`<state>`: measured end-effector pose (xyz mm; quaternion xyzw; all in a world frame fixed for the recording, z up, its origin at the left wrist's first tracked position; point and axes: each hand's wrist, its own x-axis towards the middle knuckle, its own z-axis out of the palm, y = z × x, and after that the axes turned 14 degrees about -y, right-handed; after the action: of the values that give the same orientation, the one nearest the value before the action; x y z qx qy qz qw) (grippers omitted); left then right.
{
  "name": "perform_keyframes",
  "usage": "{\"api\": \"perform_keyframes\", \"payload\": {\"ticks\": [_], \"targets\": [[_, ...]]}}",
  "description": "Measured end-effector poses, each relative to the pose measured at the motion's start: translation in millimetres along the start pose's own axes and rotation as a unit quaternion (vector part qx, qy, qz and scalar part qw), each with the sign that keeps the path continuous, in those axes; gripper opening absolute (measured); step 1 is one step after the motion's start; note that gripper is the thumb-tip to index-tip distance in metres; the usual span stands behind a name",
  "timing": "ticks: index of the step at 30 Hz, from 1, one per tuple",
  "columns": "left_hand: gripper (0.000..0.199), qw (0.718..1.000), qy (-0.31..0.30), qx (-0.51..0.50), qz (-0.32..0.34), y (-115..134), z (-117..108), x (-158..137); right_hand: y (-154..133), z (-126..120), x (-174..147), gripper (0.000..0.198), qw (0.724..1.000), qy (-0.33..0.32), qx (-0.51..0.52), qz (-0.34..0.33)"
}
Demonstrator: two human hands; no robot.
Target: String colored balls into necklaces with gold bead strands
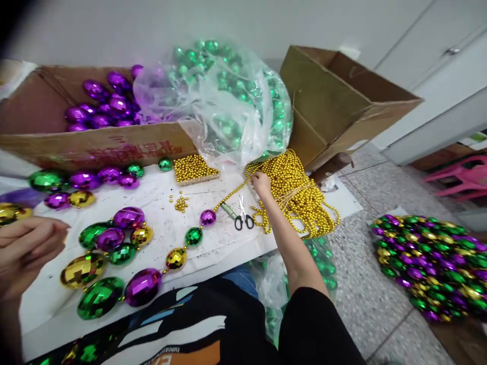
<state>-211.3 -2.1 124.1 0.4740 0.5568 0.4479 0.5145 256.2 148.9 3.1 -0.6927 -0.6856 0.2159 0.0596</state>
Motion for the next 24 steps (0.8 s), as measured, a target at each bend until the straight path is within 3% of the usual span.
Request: {"api": "perform_keyframes", "payload": {"ticks": [4, 8, 14, 17, 20, 24], "targets": [[0.009, 0.998, 0.003, 0.024, -0.053, 2.5, 19.5, -2.8, -21.9, 22.2, -16.5, 0.022, 0.994, -0.063, -0.021, -0.086], [0.011, 0.999, -0.01, 0.017, -0.049, 13.2, 30.0, -3.8, -45.3, 41.1, -33.9, 0.021, 0.977, -0.129, -0.045, -0.161], [0.014, 0.999, -0.002, -0.045, -0.016, 14.7, 28.1, -0.9, -48.5, 13.8, -40.3, 0.024, 0.974, -0.156, -0.042, -0.161], [0.023, 0.997, -0.025, -0.074, -0.013, 6.1, 33.0, 5.1, -59.9, 2.6, -56.4, 0.022, 0.963, -0.184, -0.034, -0.192], [0.03, 0.995, -0.051, -0.081, -0.023, -4.6, 44.8, 13.8, -75.6, 4.6, -75.2, 0.015, 0.95, -0.204, -0.038, -0.231], [0.031, 0.992, -0.093, -0.074, -0.032, -21.3, 68.8, 22.0, -85.4, 14.3, -86.0, 0.016, 0.952, -0.195, -0.039, -0.233]]}}
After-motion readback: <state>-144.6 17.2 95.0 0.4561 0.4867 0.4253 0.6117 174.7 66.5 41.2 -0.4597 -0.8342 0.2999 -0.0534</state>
